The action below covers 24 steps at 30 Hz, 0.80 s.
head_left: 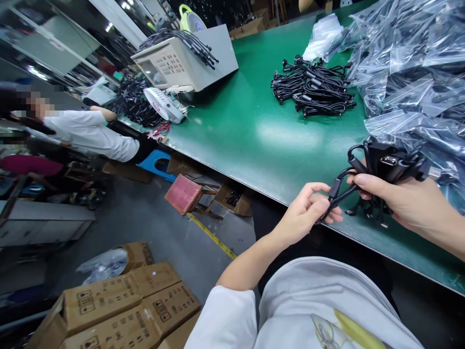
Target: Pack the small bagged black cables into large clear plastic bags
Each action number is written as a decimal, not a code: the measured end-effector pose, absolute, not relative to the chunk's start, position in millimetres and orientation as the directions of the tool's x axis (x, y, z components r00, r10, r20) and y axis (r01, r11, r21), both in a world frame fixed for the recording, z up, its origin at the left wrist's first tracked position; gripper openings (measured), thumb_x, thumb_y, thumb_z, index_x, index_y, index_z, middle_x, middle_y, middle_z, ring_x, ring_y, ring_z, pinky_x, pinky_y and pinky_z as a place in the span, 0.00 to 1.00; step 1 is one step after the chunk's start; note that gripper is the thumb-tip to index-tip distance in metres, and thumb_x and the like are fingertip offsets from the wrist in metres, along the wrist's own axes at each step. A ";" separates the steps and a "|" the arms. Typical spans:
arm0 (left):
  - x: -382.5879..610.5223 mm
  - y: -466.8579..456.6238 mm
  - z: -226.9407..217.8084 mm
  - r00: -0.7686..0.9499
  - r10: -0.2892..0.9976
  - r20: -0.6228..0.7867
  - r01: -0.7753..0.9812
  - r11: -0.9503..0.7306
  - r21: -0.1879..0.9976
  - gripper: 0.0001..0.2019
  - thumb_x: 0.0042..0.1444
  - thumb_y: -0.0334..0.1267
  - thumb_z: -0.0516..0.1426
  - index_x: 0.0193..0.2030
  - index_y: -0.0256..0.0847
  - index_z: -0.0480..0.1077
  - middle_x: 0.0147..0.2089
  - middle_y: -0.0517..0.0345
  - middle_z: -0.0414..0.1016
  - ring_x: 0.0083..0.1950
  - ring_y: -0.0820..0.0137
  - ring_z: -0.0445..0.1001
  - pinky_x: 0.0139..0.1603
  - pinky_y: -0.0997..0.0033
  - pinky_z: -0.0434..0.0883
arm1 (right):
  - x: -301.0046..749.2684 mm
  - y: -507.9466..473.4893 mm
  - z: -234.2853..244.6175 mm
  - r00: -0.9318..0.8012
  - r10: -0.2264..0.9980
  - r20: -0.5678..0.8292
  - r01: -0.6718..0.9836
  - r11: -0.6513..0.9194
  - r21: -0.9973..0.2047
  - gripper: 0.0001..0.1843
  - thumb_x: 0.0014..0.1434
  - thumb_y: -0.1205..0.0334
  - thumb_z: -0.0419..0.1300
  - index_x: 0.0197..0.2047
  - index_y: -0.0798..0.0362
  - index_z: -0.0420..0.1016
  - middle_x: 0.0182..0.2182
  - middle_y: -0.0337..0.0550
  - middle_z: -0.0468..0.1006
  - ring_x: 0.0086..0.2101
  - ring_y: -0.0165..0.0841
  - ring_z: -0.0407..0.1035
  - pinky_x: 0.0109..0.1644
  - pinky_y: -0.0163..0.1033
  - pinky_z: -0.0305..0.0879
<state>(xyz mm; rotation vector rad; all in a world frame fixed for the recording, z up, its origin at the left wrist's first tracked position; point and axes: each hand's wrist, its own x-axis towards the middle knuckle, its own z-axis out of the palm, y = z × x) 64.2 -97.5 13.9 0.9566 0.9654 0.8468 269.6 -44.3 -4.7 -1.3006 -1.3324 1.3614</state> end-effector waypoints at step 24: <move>57.2 -89.7 19.3 0.164 0.948 -0.273 -0.103 0.292 0.951 0.16 0.57 0.51 0.64 0.38 0.38 0.73 0.37 0.58 0.72 0.39 0.73 0.67 0.45 0.73 0.66 | 255.2 -52.3 4.8 -0.297 0.916 -0.271 -0.145 -0.324 -0.935 0.22 0.46 0.44 0.73 0.42 0.46 0.82 0.36 0.39 0.80 0.33 0.33 0.69 0.39 0.39 0.66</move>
